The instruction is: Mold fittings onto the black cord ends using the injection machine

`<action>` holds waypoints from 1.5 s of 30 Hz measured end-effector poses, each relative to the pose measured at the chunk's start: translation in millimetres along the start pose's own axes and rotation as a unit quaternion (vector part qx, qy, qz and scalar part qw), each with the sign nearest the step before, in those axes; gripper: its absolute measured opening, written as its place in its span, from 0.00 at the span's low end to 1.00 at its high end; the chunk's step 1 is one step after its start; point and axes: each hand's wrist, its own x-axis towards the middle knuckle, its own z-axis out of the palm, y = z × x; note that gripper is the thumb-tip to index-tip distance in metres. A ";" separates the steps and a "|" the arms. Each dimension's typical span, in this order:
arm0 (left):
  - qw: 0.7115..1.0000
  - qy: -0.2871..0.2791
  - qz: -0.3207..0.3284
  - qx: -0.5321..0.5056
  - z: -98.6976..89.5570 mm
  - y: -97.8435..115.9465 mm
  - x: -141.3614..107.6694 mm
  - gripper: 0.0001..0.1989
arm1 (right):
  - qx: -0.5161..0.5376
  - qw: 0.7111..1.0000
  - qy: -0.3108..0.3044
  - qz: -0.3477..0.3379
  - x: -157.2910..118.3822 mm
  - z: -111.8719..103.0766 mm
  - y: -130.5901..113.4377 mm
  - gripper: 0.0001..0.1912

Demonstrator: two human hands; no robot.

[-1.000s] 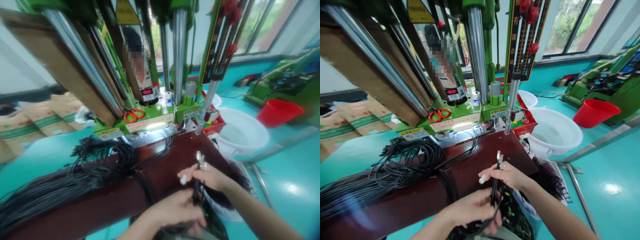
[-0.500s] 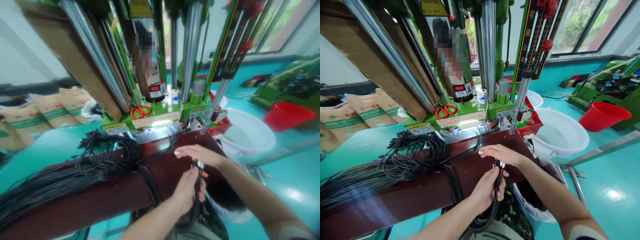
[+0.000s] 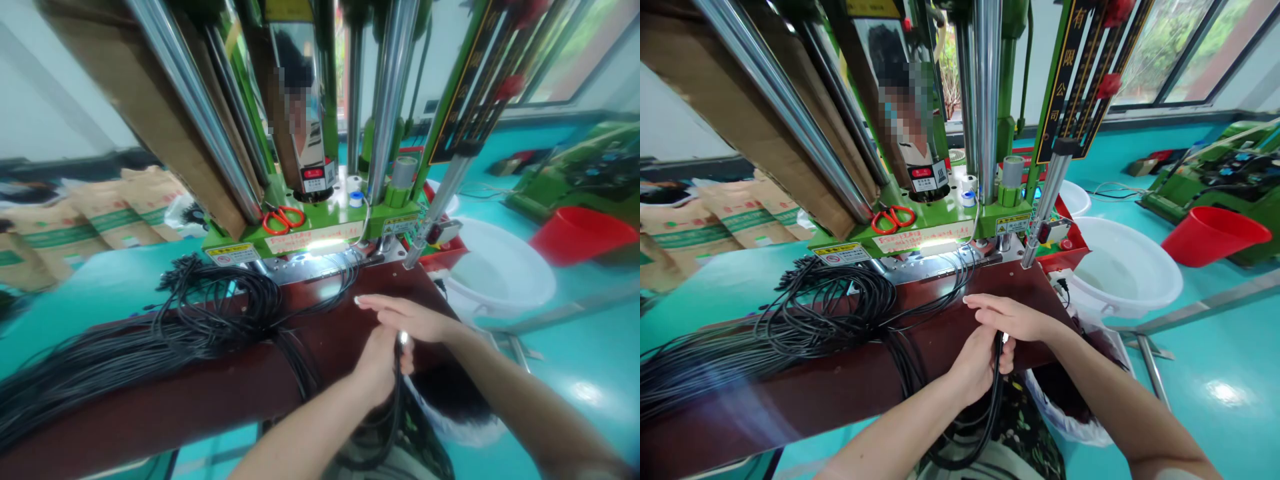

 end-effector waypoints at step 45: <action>0.940 0.008 0.074 0.333 -26.6 -15.6 14.0 0.14 | 0.244 0.906 0.301 0.173 -45.7 31.8 43.0 0.15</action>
